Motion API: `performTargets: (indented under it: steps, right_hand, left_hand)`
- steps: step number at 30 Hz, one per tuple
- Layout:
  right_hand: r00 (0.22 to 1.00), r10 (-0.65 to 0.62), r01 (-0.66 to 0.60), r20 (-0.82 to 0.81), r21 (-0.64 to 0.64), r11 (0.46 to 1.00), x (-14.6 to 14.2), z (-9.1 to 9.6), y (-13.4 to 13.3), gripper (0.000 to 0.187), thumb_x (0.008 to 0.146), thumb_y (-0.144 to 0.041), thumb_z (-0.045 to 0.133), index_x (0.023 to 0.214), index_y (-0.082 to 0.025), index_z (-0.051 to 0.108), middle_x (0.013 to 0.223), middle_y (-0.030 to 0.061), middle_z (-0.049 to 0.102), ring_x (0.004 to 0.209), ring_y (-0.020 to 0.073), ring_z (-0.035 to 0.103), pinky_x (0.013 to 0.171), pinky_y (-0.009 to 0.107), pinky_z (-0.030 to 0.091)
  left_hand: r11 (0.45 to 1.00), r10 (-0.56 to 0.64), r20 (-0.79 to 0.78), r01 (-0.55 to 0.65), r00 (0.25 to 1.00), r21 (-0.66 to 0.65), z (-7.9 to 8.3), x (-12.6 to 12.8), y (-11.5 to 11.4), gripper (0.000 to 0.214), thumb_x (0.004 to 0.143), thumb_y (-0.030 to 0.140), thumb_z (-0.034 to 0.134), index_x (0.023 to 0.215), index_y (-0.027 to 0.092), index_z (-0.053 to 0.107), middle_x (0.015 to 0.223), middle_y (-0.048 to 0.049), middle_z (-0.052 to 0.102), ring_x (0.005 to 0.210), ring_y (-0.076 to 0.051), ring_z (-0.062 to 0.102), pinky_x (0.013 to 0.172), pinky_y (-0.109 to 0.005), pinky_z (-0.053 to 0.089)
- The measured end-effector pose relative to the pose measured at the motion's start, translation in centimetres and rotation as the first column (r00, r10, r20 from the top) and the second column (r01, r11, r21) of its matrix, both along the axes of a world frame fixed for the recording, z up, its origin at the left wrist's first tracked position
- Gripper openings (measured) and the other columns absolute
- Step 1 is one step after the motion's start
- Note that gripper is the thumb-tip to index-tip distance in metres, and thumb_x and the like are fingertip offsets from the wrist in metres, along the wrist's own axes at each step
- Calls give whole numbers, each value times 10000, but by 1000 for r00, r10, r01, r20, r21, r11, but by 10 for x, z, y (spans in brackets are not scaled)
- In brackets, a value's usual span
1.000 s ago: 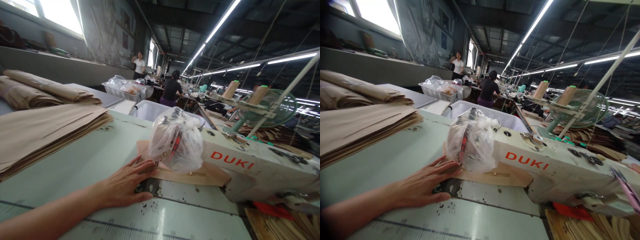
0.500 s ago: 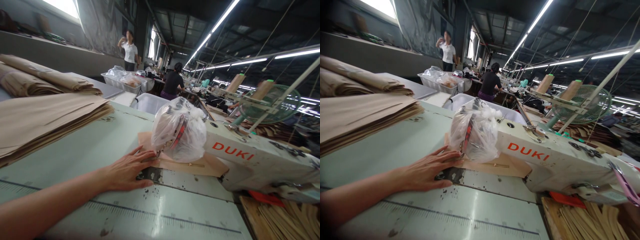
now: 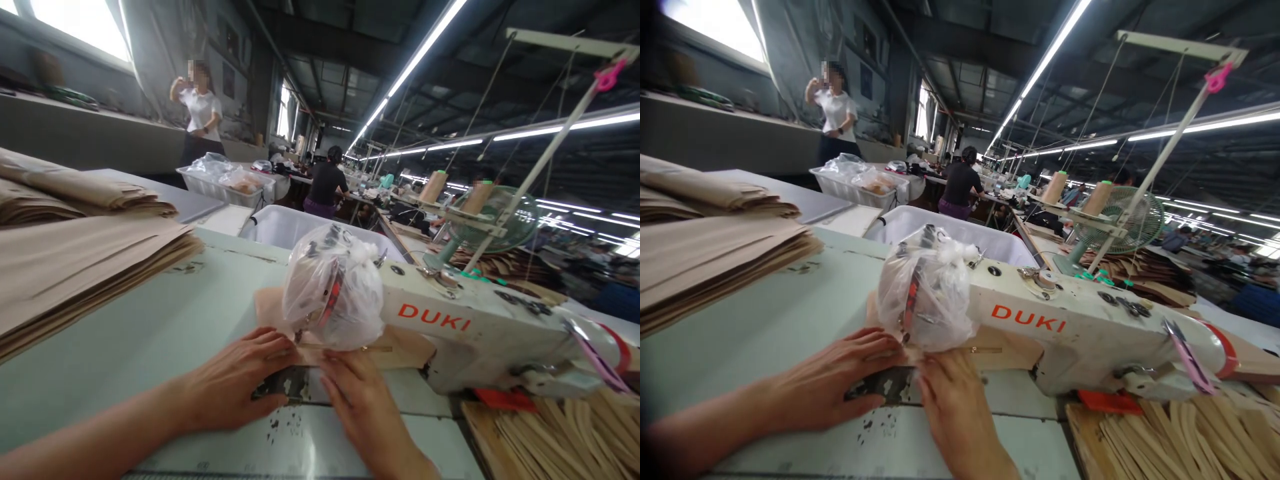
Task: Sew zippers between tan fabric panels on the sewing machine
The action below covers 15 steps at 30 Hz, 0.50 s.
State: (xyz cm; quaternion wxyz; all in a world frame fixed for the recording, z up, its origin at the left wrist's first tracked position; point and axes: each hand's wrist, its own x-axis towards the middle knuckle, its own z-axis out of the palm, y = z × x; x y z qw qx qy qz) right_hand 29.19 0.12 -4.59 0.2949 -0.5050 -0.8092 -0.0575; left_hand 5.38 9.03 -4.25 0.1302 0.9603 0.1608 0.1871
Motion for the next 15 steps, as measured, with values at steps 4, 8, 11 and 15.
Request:
performTargets:
  steps: [4,8,11,15]
  right_hand:
    - [997,78,-77,-3,-193,978,-10,-17,30,434,913,-57,582,1308,-226,649,1307,55,660,1173,275,647,1037,437,550]
    - [996,70,-79,-48,-215,973,-11,-29,42,416,998,-119,466,1379,-206,608,1364,67,621,1263,264,596,1101,447,493]
    - [996,68,-78,-57,-191,978,-8,-36,41,450,1019,-148,427,1451,-203,541,1393,83,595,1310,281,554,1127,499,448]
    - [997,74,-79,-34,-217,973,-4,-40,39,492,1018,-119,418,1497,-217,481,1436,81,555,1308,264,558,1135,481,439]
  left_hand:
    - [1000,-2,6,2,1000,3,-3,-1,4,557,924,359,631,1460,349,481,1304,-33,638,1203,-284,593,1176,-442,332]
    - [1000,12,-54,-12,998,5,-3,-3,7,635,924,336,641,1512,388,407,1373,-16,598,1291,-267,543,1229,-437,229]
    - [1000,24,-51,-23,998,14,2,-2,6,625,914,330,649,1499,377,432,1360,-23,605,1294,-267,537,1233,-439,214]
    - [999,53,-86,-52,995,11,6,0,4,634,883,325,678,1476,373,460,1330,-8,608,1273,-253,538,1227,-443,206]
